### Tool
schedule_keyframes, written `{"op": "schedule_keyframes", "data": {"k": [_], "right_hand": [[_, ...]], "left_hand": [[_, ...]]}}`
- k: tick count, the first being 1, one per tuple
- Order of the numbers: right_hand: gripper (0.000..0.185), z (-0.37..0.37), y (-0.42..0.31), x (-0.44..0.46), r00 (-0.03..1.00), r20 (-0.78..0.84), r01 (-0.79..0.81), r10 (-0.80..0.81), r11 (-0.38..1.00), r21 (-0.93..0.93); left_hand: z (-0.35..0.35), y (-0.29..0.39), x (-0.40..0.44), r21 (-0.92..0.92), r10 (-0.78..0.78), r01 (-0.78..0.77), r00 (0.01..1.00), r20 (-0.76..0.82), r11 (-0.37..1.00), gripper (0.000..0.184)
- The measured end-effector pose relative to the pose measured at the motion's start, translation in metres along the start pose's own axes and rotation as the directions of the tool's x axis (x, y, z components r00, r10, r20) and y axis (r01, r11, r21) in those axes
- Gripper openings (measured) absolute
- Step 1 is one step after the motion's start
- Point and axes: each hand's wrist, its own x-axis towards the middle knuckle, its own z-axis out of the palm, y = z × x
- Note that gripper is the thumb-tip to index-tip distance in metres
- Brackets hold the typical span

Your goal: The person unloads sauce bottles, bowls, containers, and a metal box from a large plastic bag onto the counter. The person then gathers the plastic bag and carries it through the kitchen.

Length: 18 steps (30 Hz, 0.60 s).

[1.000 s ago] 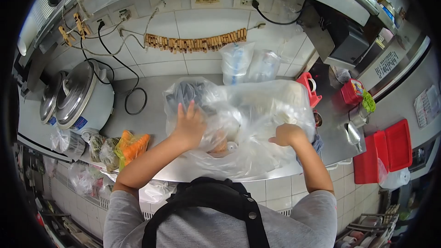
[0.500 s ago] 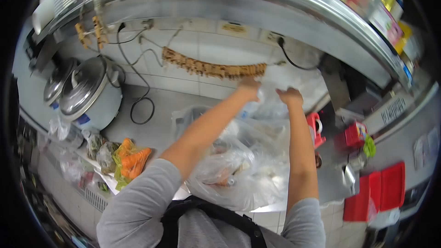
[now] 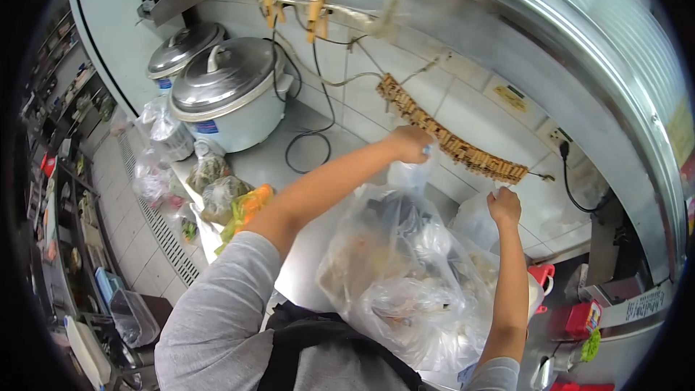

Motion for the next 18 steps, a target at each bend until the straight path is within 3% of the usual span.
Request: {"op": "schedule_keyframes", "data": {"k": [5,12,18], "right_hand": [[0.030,0.012,-0.086,0.027,0.986,-0.019,0.167,-0.166,0.985,0.036],[0.034,0.028,-0.208,0.049,0.933,-0.015,0.356,-0.358,0.922,0.154],[0.039,0.023,-0.286,0.051,0.860,0.052,0.494,-0.508,0.853,0.167]], "left_hand": [[-0.049,-0.057,-0.083,0.147,-0.215,0.218,0.976,-0.037,0.965,0.031],[-0.097,-0.095,-0.161,0.270,-0.370,0.364,0.929,-0.030,0.892,0.031],[-0.118,-0.093,-0.195,0.365,-0.543,0.497,0.840,0.026,0.787,0.049]]}}
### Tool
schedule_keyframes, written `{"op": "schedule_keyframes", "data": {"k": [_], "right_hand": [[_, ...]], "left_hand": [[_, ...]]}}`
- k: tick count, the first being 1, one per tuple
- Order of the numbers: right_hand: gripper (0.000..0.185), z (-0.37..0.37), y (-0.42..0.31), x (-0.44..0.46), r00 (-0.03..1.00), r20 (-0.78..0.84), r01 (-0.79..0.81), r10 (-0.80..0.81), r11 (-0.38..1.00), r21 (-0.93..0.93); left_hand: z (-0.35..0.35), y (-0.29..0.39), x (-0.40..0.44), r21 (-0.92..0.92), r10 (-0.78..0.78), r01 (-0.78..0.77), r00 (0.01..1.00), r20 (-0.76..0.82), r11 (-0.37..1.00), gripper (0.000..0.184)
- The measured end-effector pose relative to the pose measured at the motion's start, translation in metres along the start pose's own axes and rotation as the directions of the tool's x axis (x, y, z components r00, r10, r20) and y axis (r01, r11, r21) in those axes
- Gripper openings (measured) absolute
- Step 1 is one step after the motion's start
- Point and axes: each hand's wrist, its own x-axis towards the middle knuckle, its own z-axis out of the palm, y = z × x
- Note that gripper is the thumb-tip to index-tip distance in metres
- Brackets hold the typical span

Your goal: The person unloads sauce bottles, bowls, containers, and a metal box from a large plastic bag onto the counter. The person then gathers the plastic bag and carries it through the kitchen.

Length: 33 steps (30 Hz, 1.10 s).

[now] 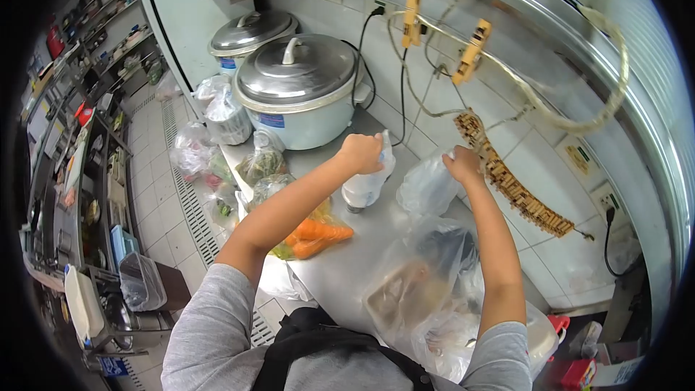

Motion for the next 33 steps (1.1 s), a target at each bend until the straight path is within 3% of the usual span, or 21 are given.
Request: {"op": "schedule_keyframes", "data": {"k": [3,6,8,9,10,11,13,15,17,18,19,20,21,25,27,29,31,33], "right_hand": [[0.041,-0.005,-0.021,0.008,0.996,0.080,0.050,-0.046,0.997,-0.057],[0.048,0.000,-0.036,0.020,0.987,0.157,-0.008,0.035,0.986,-0.169],[0.063,-0.009,-0.055,0.011,0.970,0.106,-0.180,0.218,0.941,-0.288],[0.068,-0.025,-0.081,-0.009,0.989,-0.049,-0.148,0.141,0.889,-0.434],[0.064,-0.027,-0.098,-0.016,0.979,-0.194,-0.028,-0.066,0.895,-0.446],[0.061,-0.027,-0.113,-0.018,0.906,-0.326,0.088,-0.269,0.875,-0.477],[0.048,-0.030,-0.154,-0.013,0.900,-0.296,0.284,-0.318,0.946,-0.154],[0.033,0.016,-0.156,0.020,0.974,-0.081,0.219,-0.211,0.970,0.105],[0.028,0.059,-0.156,0.057,0.956,0.281,0.084,-0.091,0.996,0.037],[0.027,0.103,-0.133,0.080,0.890,0.437,0.020,-0.132,0.968,0.251],[0.027,0.147,-0.111,0.104,0.797,0.579,-0.115,-0.169,0.900,0.420],[0.026,0.219,-0.074,0.127,0.733,0.647,-0.338,-0.209,0.714,0.613],[0.026,0.287,-0.039,0.148,0.662,0.708,-0.564,-0.247,0.458,0.687],[0.024,0.285,-0.067,0.107,0.753,0.657,-0.652,0.045,0.182,0.736],[0.024,0.284,-0.077,0.088,0.798,0.596,-0.600,0.093,0.033,0.799],[0.025,0.273,-0.085,0.075,0.835,0.544,-0.541,0.082,-0.057,0.839],[0.026,0.267,-0.091,0.071,0.858,0.510,-0.510,0.058,-0.029,0.860],[0.024,0.272,-0.095,0.093,0.863,0.499,-0.505,0.086,0.102,0.857]], "left_hand": [[-0.008,0.000,-0.006,0.069,-0.109,0.101,0.986,0.127,0.992,0.074],[-0.016,-0.011,-0.010,0.015,-0.091,0.090,0.982,0.168,0.996,0.079],[-0.026,-0.018,-0.013,-0.052,-0.083,0.097,0.972,0.220,0.994,0.085],[-0.030,-0.023,-0.011,-0.164,-0.085,0.124,0.971,0.225,0.979,0.086],[-0.031,-0.029,-0.009,-0.274,-0.085,0.149,0.969,0.233,0.950,0.088],[-0.030,-0.039,-0.004,-0.277,-0.071,0.137,0.969,0.236,0.951,0.088],[-0.025,-0.067,0.003,-0.472,-0.123,0.176,0.982,0.141,0.864,0.075],[-0.019,-0.100,0.004,-0.392,-0.092,0.109,0.994,0.064,0.913,0.060],[-0.021,-0.126,-0.008,-0.325,-0.083,0.178,0.955,0.284,0.929,0.059],[-0.004,-0.139,-0.016,-0.320,-0.094,0.206,0.939,0.331,0.925,0.056],[0.017,-0.152,-0.025,-0.314,-0.107,0.235,0.921,0.374,0.920,0.054],[0.027,-0.164,-0.037,-0.338,-0.101,0.285,0.876,0.471,0.897,0.053],[0.036,-0.175,-0.049,-0.356,-0.091,0.338,0.823,0.561,0.871,0.053],[0.064,-0.223,-0.106,-0.411,-0.156,0.431,0.818,0.553,0.804,0.053],[0.084,-0.243,-0.130,-0.565,-0.275,0.594,0.789,0.550,0.573,0.046],[0.090,-0.250,-0.142,-0.615,-0.331,0.624,0.780,0.532,0.483,0.042],[0.104,-0.251,-0.150,-0.659,-0.381,0.645,0.763,0.522,0.387,0.037],[0.120,-0.254,-0.152,-0.767,-0.502,0.584,0.763,0.407,0.266,0.030]]}}
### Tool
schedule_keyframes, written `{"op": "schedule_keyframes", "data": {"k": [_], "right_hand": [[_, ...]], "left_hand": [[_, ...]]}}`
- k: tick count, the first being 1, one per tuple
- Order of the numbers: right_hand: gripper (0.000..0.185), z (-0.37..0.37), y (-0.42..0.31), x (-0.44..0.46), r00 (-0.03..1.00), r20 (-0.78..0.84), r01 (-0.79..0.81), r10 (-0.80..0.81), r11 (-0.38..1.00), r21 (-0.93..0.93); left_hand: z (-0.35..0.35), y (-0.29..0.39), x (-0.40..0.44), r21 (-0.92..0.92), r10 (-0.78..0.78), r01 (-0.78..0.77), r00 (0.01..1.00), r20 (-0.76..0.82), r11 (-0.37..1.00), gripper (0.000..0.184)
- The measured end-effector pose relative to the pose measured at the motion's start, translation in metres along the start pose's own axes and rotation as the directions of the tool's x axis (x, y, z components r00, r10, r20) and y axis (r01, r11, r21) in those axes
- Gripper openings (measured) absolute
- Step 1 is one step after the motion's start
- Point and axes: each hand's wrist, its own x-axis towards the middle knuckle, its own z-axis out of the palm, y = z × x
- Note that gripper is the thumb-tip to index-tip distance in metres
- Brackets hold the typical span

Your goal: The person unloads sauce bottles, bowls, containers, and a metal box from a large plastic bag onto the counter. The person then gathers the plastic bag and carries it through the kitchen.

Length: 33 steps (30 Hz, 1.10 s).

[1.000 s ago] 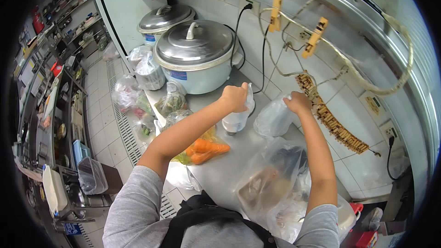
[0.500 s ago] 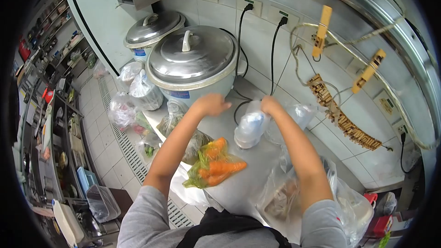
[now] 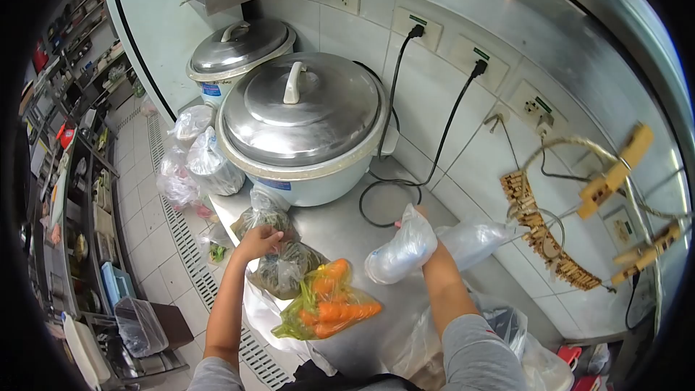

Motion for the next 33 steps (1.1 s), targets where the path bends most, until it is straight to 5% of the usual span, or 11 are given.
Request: {"op": "schedule_keyframes", "data": {"k": [3,6,10,13,14,17,19,24,27,29,33], "right_hand": [[0.010,0.018,-0.001,0.085,0.931,-0.363,-0.056,0.039,0.998,-0.037],[0.016,-0.014,0.022,0.141,0.986,-0.139,-0.123,0.090,0.962,-0.245],[0.041,0.023,-0.078,0.069,0.938,-0.120,-0.322,0.325,0.691,-0.648],[0.049,0.057,-0.133,0.040,0.970,0.013,-0.223,0.243,0.908,-0.356],[0.052,0.065,-0.147,0.036,0.987,0.080,-0.133,0.140,0.988,-0.081],[0.054,0.090,-0.185,0.025,0.994,0.106,0.047,-0.032,0.989,-0.142],[0.050,0.104,-0.192,0.027,1.000,0.011,0.017,-0.015,0.974,-0.225],[0.039,0.108,-0.182,0.043,0.999,-0.015,0.037,-0.041,0.978,-0.203],[0.036,0.114,-0.179,0.040,0.993,-0.047,0.100,-0.112,0.973,-0.208],[0.037,0.119,-0.177,0.038,0.960,-0.131,0.182,-0.249,0.903,-0.389],[0.044,0.120,-0.173,0.040,0.935,-0.141,0.262,-0.324,0.903,-0.342]], "left_hand": [[-0.009,-0.005,0.006,-0.146,-0.046,0.022,0.986,-0.158,0.989,0.027],[-0.043,-0.011,0.023,-0.147,0.032,-0.112,0.885,-0.464,0.983,0.024],[-0.109,0.018,0.061,0.169,0.320,-0.311,0.539,-0.779,0.935,0.027],[-0.162,0.046,0.112,0.309,0.430,-0.369,0.312,-0.847,0.877,0.020],[-0.183,0.046,0.136,0.328,0.433,-0.341,0.301,-0.850,0.881,0.021],[-0.230,0.049,0.195,0.238,0.339,-0.292,0.367,-0.867,0.926,0.024],[-0.250,0.049,0.224,-0.072,0.073,-0.213,0.604,-0.794,0.974,0.027],[-0.264,0.048,0.260,-0.098,0.125,-0.207,0.838,-0.531,0.974,0.031],[-0.266,0.051,0.271,0.026,0.300,-0.321,0.851,-0.431,0.947,0.030],[-0.267,0.063,0.268,0.048,0.254,-0.256,0.884,-0.392,0.966,0.030],[-0.280,0.049,0.292,0.040,0.290,-0.300,0.867,-0.405,0.953,0.030]]}}
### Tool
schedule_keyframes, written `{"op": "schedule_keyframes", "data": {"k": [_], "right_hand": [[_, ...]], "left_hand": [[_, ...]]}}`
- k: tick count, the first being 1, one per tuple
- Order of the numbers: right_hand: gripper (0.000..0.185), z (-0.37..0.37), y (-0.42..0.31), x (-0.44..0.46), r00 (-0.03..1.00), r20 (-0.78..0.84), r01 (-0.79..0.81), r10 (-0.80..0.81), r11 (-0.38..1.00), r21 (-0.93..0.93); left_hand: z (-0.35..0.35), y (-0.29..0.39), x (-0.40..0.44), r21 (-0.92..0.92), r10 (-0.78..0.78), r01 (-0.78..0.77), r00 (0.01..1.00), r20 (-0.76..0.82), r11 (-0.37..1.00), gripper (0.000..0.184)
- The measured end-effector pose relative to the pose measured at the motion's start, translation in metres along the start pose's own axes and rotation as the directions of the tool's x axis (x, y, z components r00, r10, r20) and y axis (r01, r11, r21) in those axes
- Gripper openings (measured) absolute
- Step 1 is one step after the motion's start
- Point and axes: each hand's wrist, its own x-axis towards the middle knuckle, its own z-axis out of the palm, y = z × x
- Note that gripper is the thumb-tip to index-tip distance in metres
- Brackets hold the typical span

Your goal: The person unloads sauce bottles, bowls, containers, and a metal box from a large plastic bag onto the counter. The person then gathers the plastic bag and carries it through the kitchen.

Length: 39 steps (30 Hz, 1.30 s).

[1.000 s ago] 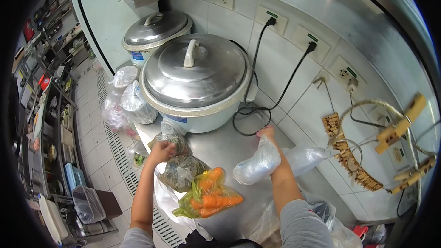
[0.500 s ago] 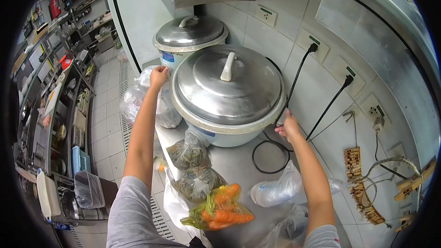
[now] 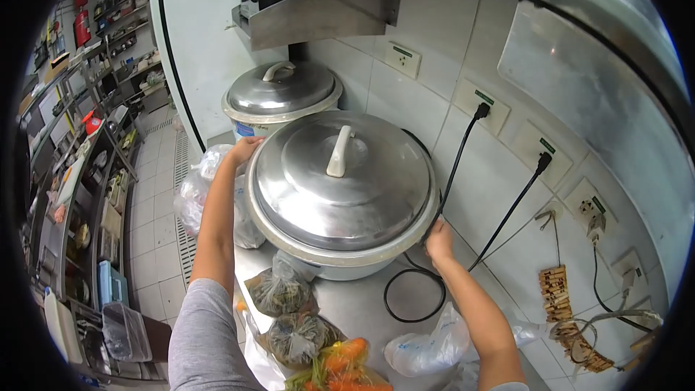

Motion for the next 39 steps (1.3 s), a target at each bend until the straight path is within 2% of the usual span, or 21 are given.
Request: {"op": "schedule_keyframes", "data": {"k": [2,3,6,11,13,16,20,23,26,28,29,30,31,32,33,34,35,36,37,38,39], "right_hand": [[0.043,0.001,0.001,0.005,1.000,-0.013,-0.008,0.009,1.000,0.028],[0.043,0.000,0.003,0.005,1.000,-0.001,-0.012,0.012,1.000,0.028],[0.042,0.001,0.000,0.009,1.000,-0.006,0.000,0.001,1.000,0.027],[0.043,-0.001,0.017,0.042,0.998,0.061,0.013,-0.020,0.995,0.100],[0.043,-0.003,0.012,0.047,0.996,0.091,0.012,-0.021,0.995,0.098],[0.043,-0.006,0.002,0.055,0.992,0.124,0.009,-0.021,0.996,0.093],[0.042,-0.006,-0.009,0.071,0.985,0.160,0.052,-0.069,0.993,0.109],[0.041,-0.004,-0.009,0.091,0.982,0.149,0.097,-0.115,0.987,0.126],[0.040,0.013,0.045,0.174,0.938,0.060,0.320,-0.341,0.919,0.232],[0.042,0.009,0.050,0.188,0.871,0.019,0.486,-0.492,0.866,0.121],[0.044,0.001,0.042,0.174,0.891,0.062,0.451,-0.449,0.892,-0.021],[0.044,-0.006,0.006,0.131,0.968,0.011,0.249,-0.250,0.961,-0.119],[0.045,-0.010,-0.024,0.090,0.998,-0.057,0.024,-0.037,0.979,-0.202],[0.041,-0.010,-0.005,0.092,0.995,-0.060,-0.077,0.082,0.994,0.077],[0.041,-0.016,0.003,0.078,1.000,-0.003,0.007,-0.007,0.999,-0.039],[0.042,-0.023,0.010,0.065,0.994,0.070,0.097,-0.088,0.984,-0.149],[0.042,-0.035,0.005,0.040,0.996,0.058,0.076,-0.068,0.985,-0.157],[0.041,-0.053,-0.011,0.003,0.947,0.315,0.009,0.069,0.971,-0.238],[0.039,-0.067,-0.025,-0.022,0.816,0.538,-0.029,0.211,0.945,-0.326],[0.039,-0.076,-0.031,-0.032,0.821,0.528,-0.039,0.217,0.944,-0.328],[0.037,-0.086,-0.036,-0.041,0.709,0.600,-0.074,0.372,0.884,-0.461]], "left_hand": [[-0.002,-0.015,0.014,0.083,0.093,-0.096,0.995,0.031,0.992,0.031],[0.000,-0.016,0.012,-0.049,0.054,-0.050,0.996,0.066,0.998,0.028],[-0.006,-0.016,0.009,-0.004,-0.037,0.037,0.998,0.057,0.999,0.024],[-0.022,-0.021,0.009,-0.214,-0.202,0.231,0.968,0.148,0.949,0.017],[-0.031,-0.011,0.005,0.016,-0.325,0.326,0.933,0.157,0.945,0.016],[-0.038,0.019,-0.019,0.181,-0.435,0.408,0.889,0.146,0.895,0.022],[-0.048,0.027,-0.039,0.197,-0.485,0.449,0.848,0.215,0.872,0.026],[-0.051,0.040,-0.055,0.355,-0.553,0.458,0.798,0.241,0.815,0.025],[-0.051,0.049,-0.067,0.457,-0.600,0.463,0.769,0.219,0.760,0.028],[-0.048,0.055,-0.078,0.542,-0.580,0.418,0.798,0.165,0.730,0.040],[-0.048,0.035,-0.074,0.568,-0.510,0.355,0.849,0.135,0.742,0.040],[-0.047,0.016,-0.067,0.592,-0.427,0.287,0.898,0.108,0.753,0.041],[-0.034,0.032,-0.091,0.663,-0.217,0.229,0.971,-0.102,0.713,0.039],[-0.024,0.055,-0.120,0.726,0.035,0.190,0.958,-0.284,0.661,0.038],[-0.021,0.058,-0.131,0.733,0.294,0.069,0.888,-0.355,0.676,0.034],[-0.019,0.061,-0.142,0.747,0.522,-0.047,0.744,-0.417,0.664,0.030],[-0.014,0.088,-0.167,0.680,0.588,-0.150,0.656,-0.474,0.717,0.023],[-0.001,0.122,-0.198,0.611,0.633,-0.260,0.558,-0.537,0.748,0.017],[0.018,0.140,-0.231,0.533,0.584,-0.301,0.632,-0.510,0.791,0.013],[0.043,0.155,-0.265,0.447,0.536,-0.333,0.697,-0.477,0.830,0.009],[0.082,0.169,-0.298,0.218,0.572,-0.529,0.749,-0.336,0.820,0.007]]}}
